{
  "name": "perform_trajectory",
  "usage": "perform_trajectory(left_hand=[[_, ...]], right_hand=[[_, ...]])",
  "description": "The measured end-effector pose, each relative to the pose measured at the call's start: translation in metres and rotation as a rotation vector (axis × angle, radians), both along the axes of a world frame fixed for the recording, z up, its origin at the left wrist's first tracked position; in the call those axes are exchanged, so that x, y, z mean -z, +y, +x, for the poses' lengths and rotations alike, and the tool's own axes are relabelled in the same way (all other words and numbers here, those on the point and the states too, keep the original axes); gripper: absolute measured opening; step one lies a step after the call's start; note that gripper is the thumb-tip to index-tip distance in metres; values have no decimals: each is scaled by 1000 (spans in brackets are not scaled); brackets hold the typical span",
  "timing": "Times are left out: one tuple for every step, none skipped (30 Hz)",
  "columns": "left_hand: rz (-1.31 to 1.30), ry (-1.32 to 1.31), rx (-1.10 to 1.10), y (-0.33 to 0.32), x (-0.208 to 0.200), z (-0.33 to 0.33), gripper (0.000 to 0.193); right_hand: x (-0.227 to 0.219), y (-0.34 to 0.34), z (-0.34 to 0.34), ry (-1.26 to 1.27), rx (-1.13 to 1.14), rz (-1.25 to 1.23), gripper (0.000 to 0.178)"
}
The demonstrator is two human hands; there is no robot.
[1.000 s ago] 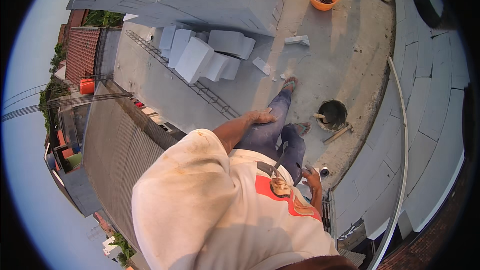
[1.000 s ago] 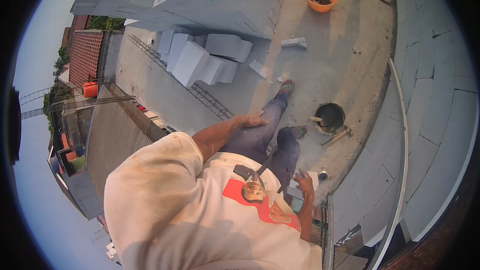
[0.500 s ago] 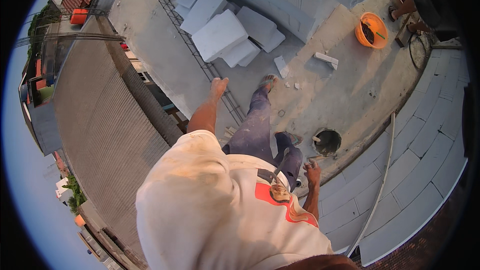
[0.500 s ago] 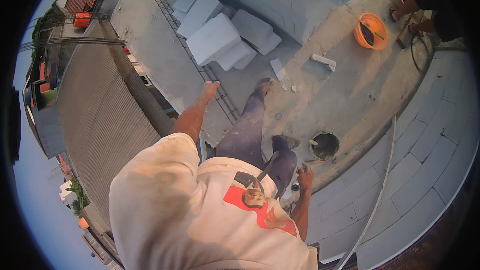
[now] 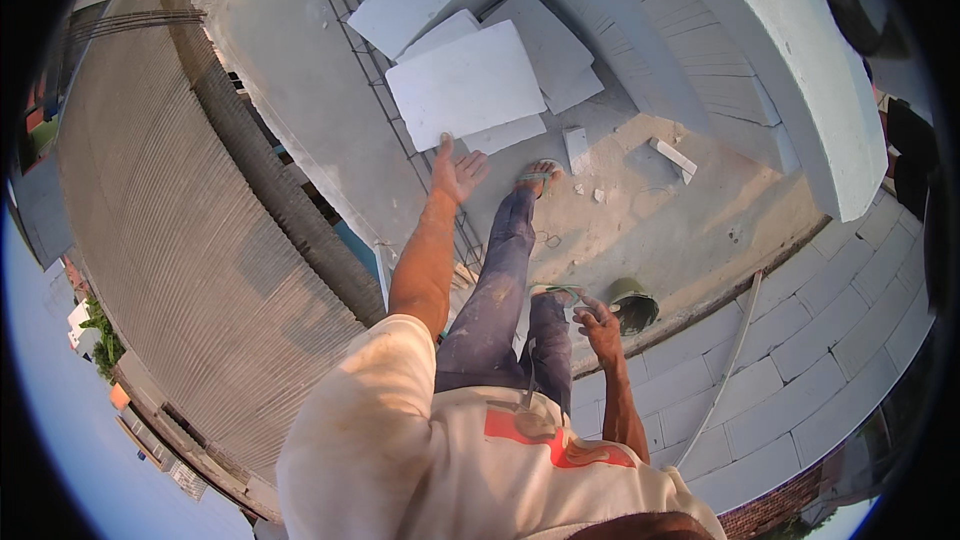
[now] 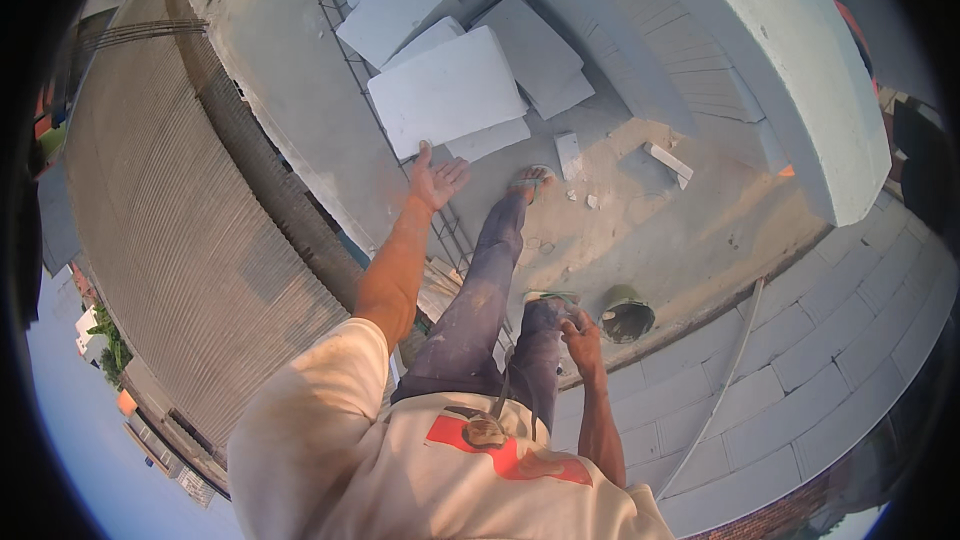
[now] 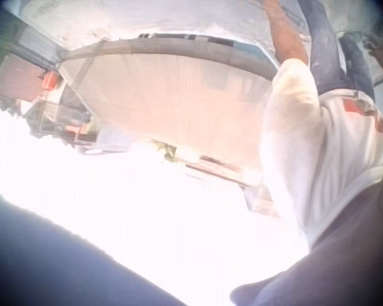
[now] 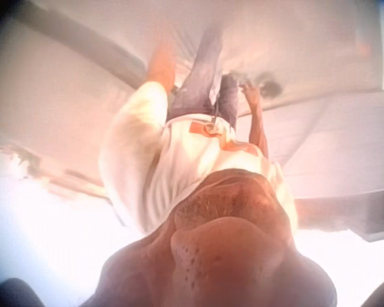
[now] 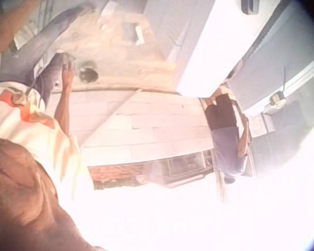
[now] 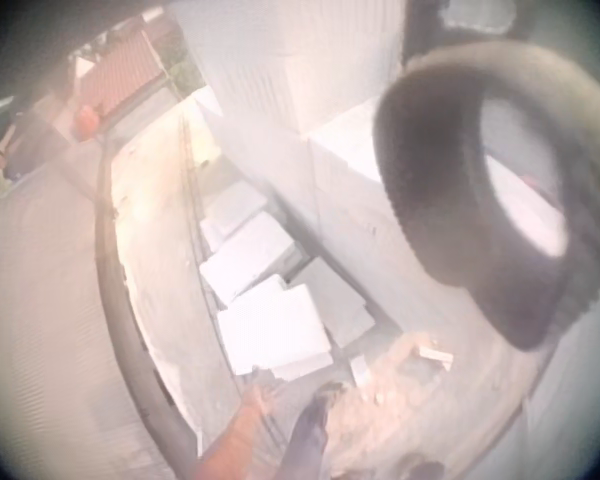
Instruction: The person scoops cement from a bucket using a trowel and applies it to the edge of a white wall. They then pick up a white rectangular tile and place it onto the wall, pressing it into the mortar. The person repeats this process, applying mortar and setting tiles along the wall's edge.
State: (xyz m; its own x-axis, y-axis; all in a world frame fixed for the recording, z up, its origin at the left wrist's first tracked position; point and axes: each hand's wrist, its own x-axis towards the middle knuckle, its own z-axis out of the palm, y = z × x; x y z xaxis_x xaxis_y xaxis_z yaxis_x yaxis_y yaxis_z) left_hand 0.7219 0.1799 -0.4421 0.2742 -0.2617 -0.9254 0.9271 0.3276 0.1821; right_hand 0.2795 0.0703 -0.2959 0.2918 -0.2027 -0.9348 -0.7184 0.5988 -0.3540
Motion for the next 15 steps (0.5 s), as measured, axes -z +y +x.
perform_trajectory(left_hand=[[-54,24,-42,-20,0,-9,126],[-108,45,-85,-39,1,-11,125],[-136,12,-120,-56,6,-9,122],[-164,-19,-157,-71,11,-8,119],[-194,-50,-194,-81,14,-4,116],[-172,-108,-243,-91,14,2,110],[-145,-157,-277,-103,7,5,105],[-119,-208,-310,-113,-3,4,100],[-61,-194,-297,-111,-11,1,98],[-11,-184,-275,-108,-20,4,95],[36,-177,-253,-106,-29,9,93],[35,-224,-199,-101,-41,16,96],[114,-204,-144,-98,-56,21,97],[192,-188,-86,-96,-71,24,99],[264,-186,-21,-95,-88,32,100]], right_hand=[[-4,-10,12,2,5,0,48],[-8,-17,22,1,10,0,48],[-12,-23,30,-1,16,-3,48],[-16,-25,31,18,-2,-12,49],[-16,-29,33,29,-36,-21,50],[-18,-31,33,49,-67,-30,50],[-24,-28,27,76,-82,-33,50],[-26,-27,23,71,-80,-33,51],[-29,-22,12,86,-119,-44,51],[-28,-16,0,95,-150,-62,51],[-25,-13,-11,105,-180,-82,51],[-27,-3,-16,95,-183,-119,51],[-28,5,-19,97,-164,-132,51],[-30,14,-22,97,-140,-145,50],[-31,24,-20,89,-106,-164,50]])
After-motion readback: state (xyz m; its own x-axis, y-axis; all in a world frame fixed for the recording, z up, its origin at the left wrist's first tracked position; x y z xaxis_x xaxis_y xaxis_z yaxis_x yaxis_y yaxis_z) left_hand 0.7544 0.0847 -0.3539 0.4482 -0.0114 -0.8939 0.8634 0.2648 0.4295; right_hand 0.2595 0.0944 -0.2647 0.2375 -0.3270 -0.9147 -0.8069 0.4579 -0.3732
